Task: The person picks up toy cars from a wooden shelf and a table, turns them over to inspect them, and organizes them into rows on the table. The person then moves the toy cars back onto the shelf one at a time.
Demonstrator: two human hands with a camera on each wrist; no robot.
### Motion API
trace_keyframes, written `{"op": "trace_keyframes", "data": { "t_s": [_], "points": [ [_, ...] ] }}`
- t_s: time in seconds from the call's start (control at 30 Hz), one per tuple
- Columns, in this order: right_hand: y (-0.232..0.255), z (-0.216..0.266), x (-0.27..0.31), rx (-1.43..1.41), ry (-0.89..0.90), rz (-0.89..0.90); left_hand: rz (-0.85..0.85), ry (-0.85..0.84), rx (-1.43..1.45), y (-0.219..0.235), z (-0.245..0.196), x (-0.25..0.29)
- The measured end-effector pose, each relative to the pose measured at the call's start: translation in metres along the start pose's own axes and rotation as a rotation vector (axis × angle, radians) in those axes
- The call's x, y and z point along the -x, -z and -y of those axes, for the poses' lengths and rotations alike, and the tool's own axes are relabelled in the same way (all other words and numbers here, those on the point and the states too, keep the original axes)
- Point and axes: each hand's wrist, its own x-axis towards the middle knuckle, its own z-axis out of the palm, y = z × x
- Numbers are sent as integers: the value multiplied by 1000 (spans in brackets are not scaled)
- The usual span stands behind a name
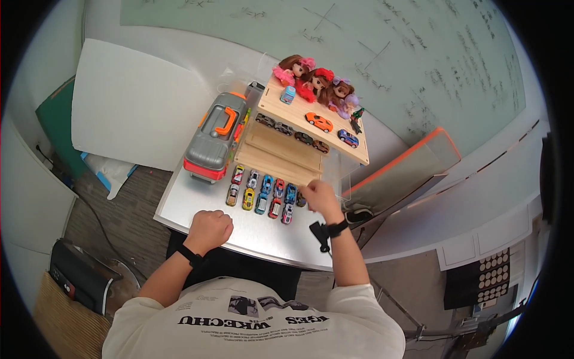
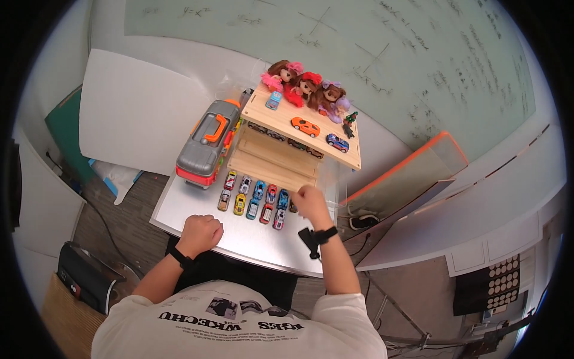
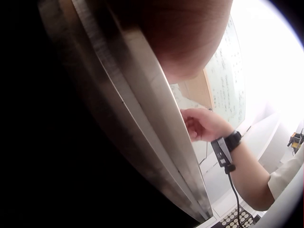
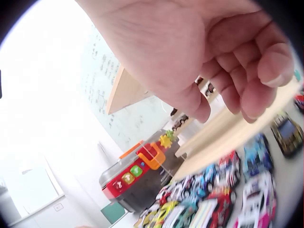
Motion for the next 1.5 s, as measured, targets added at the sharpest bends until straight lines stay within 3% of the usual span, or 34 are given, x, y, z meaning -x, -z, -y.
{"op": "trace_keyframes", "data": {
  "t_s": [0.03,0.13,0.17,0.23,0.27,0.3,0.47,0.53,0.57,0.63,0.77,1.2,1.5],
  "points": [
    [-1,11,22,-149,-196,191,4,-1,2,0,0,-1],
    [-31,-4,57,-195,-236,257,15,-17,-8,1,-1,-2],
    [-43,-14,60,-222,-254,254,42,-35,-14,1,-2,-3],
    [-70,-40,66,-191,-117,35,15,-25,-8,1,-4,-5],
    [-67,-33,69,-235,-121,12,43,-46,-15,1,-4,-6],
    [-60,-28,72,-315,-234,60,45,-26,-9,2,-5,-7],
    [-57,-23,75,-368,-289,50,62,81,52,-3,5,-12],
    [-64,-32,76,-309,-240,20,58,234,114,-5,13,-21],
    [-63,-32,78,-322,-247,19,70,228,106,0,13,-30],
    [-59,-31,84,-363,-208,38,334,725,448,10,13,-50],
    [-66,-35,90,-348,-127,-31,487,892,587,14,22,-68],
    [-68,-32,94,-306,-135,-76,427,886,553,13,15,-66],
    [-72,-42,93,-428,-136,-73,348,853,523,12,9,-61]
  ]
}}
